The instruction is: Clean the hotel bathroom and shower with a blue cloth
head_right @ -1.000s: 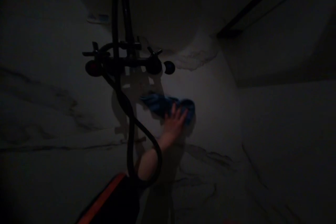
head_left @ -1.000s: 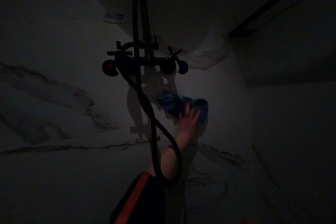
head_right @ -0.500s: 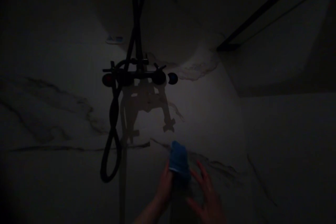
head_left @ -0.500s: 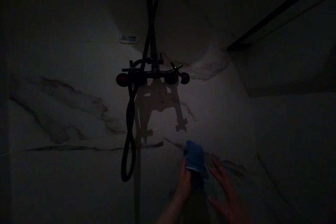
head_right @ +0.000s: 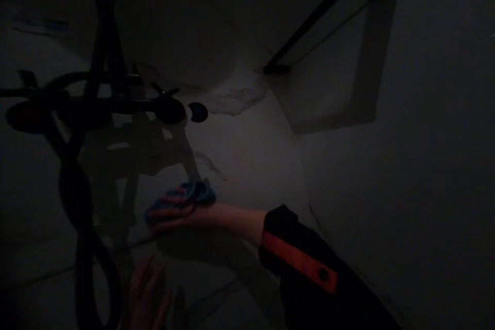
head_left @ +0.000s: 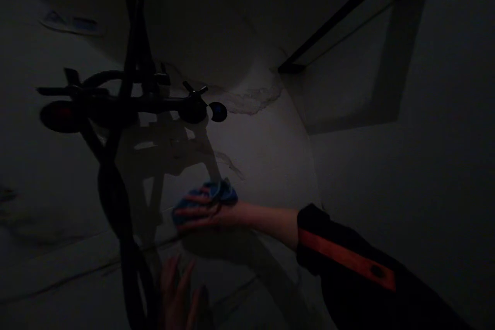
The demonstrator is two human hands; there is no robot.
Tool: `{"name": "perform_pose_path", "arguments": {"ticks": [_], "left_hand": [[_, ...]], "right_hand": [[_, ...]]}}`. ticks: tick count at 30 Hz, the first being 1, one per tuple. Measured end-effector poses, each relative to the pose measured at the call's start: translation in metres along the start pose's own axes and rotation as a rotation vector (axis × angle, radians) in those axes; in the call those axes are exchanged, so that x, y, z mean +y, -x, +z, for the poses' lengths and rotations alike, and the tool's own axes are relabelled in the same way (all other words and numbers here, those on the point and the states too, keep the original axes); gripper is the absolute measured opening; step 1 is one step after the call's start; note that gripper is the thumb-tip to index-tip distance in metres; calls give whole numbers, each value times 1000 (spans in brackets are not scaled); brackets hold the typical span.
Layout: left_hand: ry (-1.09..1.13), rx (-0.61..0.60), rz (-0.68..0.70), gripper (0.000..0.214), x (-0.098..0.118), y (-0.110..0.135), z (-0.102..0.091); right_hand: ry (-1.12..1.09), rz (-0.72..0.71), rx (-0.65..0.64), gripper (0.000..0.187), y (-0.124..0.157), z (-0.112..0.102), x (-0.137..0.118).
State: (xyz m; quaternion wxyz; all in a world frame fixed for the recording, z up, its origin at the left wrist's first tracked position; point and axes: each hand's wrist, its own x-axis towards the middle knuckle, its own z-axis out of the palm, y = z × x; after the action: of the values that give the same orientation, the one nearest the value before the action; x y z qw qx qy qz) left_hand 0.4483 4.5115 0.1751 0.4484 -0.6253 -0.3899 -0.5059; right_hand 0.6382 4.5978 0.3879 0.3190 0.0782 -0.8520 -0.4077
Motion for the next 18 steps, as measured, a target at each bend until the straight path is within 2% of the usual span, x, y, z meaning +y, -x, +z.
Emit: {"name": "perform_pose_path", "arguments": {"ticks": [1, 2, 3, 4, 5, 6, 7, 8, 9, 10, 11, 12, 13, 14, 15, 16, 17, 18], "left_hand": [[4, 23, 81, 69, -5, -5, 5], [16, 43, 164, 60, -11, -9, 10], [32, 56, 240, 53, -18, -11, 14], [27, 50, 292, 47, -23, -11, 19], [-1, 26, 298, 51, -28, -9, 22], [-50, -21, 257, 57, -32, -6, 25], [-109, -75, 189, 68, -34, -1, 27], [-168, -124, 125, 77, -35, 3, 29], [-213, -166, 81, 81, -34, 6, 29], [-241, -193, 61, 80, -32, 8, 28], [-249, -203, 63, 79, -29, 8, 27], [-254, -206, 72, 79, -26, 6, 24], [-260, -210, 79, 80, -23, 2, 22], [-266, -218, 83, 82, -20, -2, 19], [-271, -222, 85, 83, -18, -6, 17], [-273, -217, 90, 83, -15, -10, 16], [-270, -206, 94, 82, -14, -13, 15], [-261, -187, 93, 80, -13, -15, 14]], "right_hand": [[50, 117, 68, 38, 8, -22, 36], [114, 292, 156, 39, 22, -50, 75], [177, 527, 222, 42, 39, -79, 115], [183, 726, 216, 48, 61, -105, 149], [172, 965, 251, 53, 85, -125, 176], [170, 1235, 335, 56, 108, -135, 190], [180, 1405, 389, 60, 128, -133, 190], [188, 1533, 439, 61, 142, -118, 177], [198, 1603, 471, 61, 151, -93, 150], [200, 1614, 500, 59, 153, -62, 114], [160, 1502, 437, 58, 151, -28, 73], [101, 1295, 348, 57, 144, 3, 33], [25, 1003, 245, 53, 136, 28, 1], [-55, 713, 135, 50, 128, 43, -20], [-98, 517, 49, 49, 123, 46, -27], [-103, 448, 19, 49, 122, 37, -19], [-79, 494, 28, 51, 125, 20, 0], [-20, 657, 86, 53, 134, -3, 28]]}}
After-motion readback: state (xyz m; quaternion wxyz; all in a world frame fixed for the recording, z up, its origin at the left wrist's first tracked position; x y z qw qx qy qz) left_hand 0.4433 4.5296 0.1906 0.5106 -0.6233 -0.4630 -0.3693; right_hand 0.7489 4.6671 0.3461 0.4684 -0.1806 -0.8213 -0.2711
